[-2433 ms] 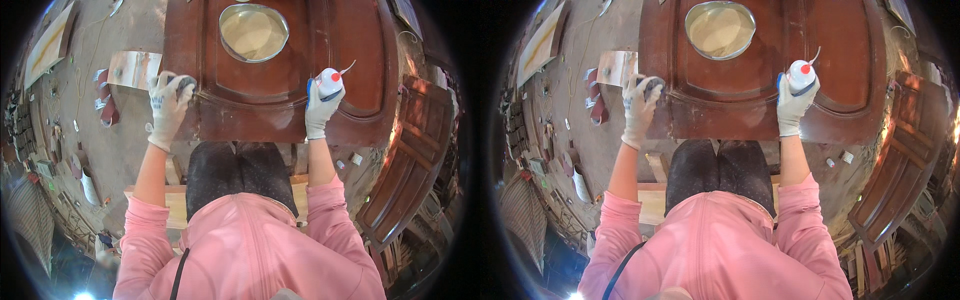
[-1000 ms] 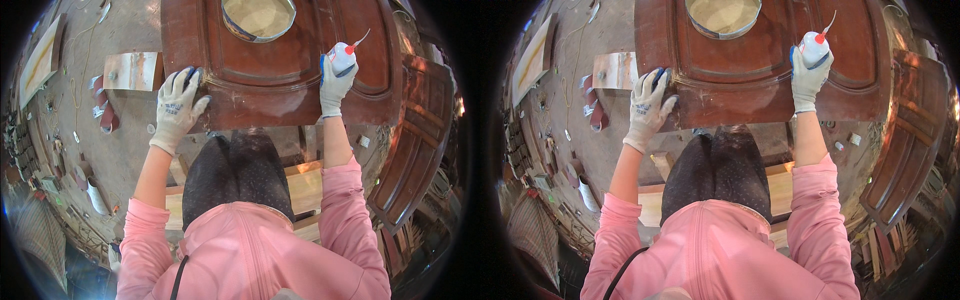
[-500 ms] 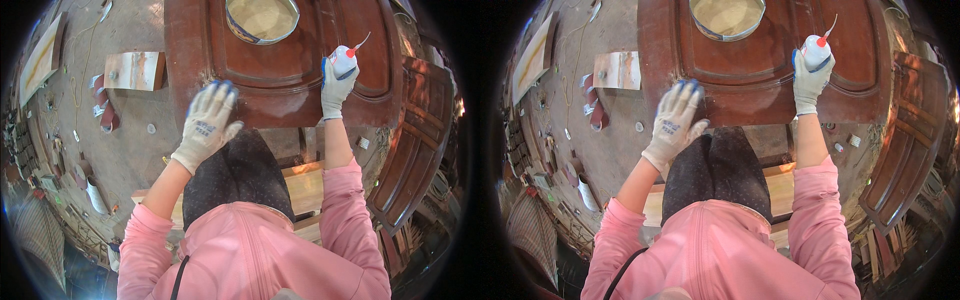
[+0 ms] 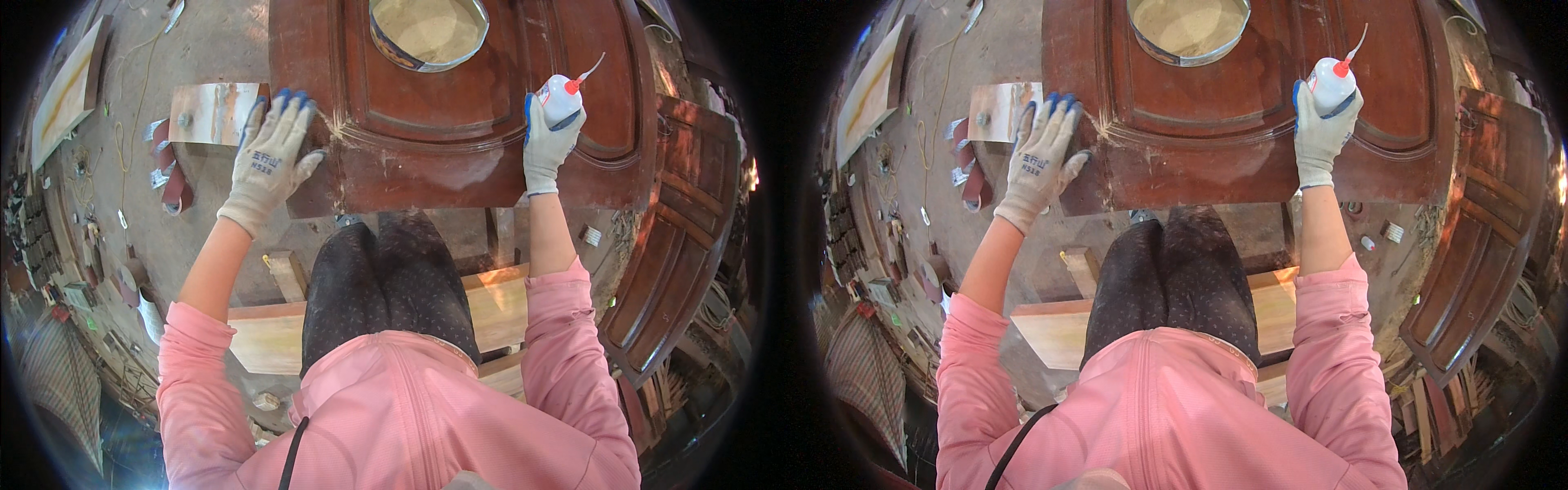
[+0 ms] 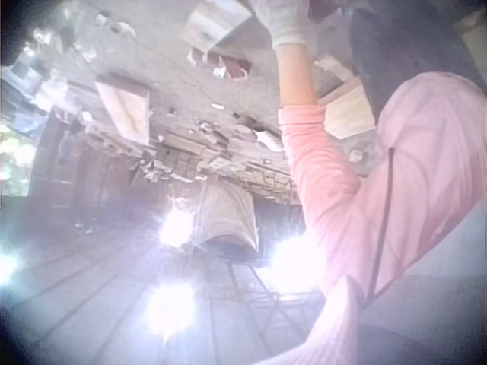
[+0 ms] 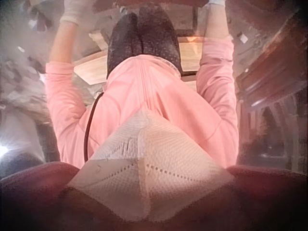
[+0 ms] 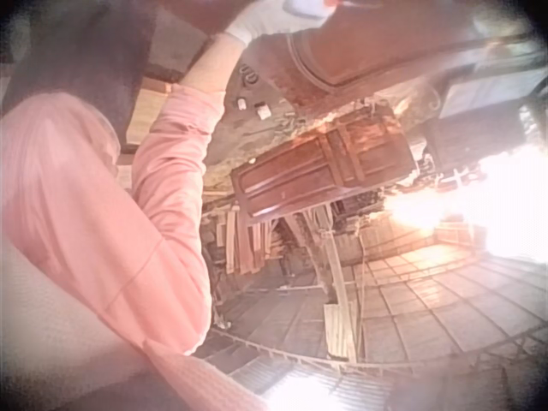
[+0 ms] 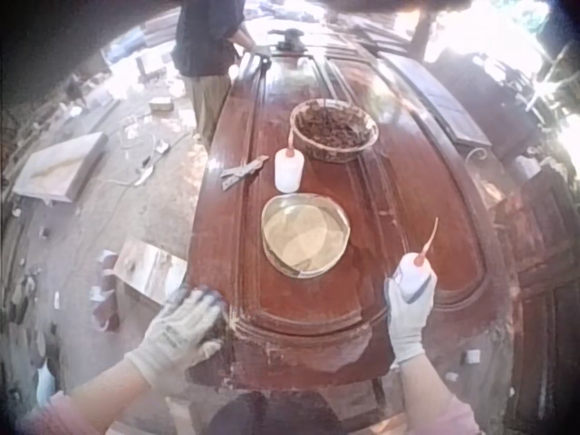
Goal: The person applies glue from a bottle into a crack on a wooden door panel and then rubs the area with gloved fingers to spread the glue. The person repeats this process on multiple sections of the door panel.
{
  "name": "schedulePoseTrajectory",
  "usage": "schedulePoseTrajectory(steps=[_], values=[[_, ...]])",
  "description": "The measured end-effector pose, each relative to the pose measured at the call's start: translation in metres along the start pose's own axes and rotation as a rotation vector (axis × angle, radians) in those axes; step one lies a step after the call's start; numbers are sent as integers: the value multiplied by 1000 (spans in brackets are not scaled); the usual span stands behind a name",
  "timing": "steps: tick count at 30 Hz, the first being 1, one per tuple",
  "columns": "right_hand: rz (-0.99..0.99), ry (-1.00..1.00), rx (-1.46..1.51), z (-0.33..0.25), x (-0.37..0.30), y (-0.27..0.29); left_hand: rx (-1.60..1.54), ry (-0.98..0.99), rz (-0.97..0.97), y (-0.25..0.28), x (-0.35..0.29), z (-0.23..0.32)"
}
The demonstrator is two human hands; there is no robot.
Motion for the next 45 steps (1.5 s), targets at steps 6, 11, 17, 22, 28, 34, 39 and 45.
schedulePoseTrajectory(steps=[6, 11, 17, 22, 28, 34, 39, 45], values=[[10, 21, -20, -4, 0, 0, -171, -150, 74, 17, 24, 12], [-9, -1, -6, -2, 0, 0, -169, -323, -94, 13, 66, 15], [-4, -11, -4, -1, 1, -1, -206, -372, -217, 10, 77, 12], [-1, -12, -13, -8, 0, -2, -308, -402, -152, 7, 80, 3], [-2, -5, -3, 2, -1, -2, -184, -428, -168, 11, 80, 18], [-5, -17, -31, -5, 0, -1, -451, -259, -17, 11, 68, -2], [6, -17, -21, -2, 0, -1, -330, 36, 108, -19, -3, -6], [13, -8, -52, 5, 2, 0, -277, 19, -36, -17, -6, 63]])
Point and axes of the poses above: each hand's wrist, its own x-axis towards the middle knuckle, its own y-axis out of the back of the hand, z = x × y, the point moved 7 cm from there along x, towards the middle knuckle, and after that the axes turned 3 degrees about -x, right-handed, at the moved point
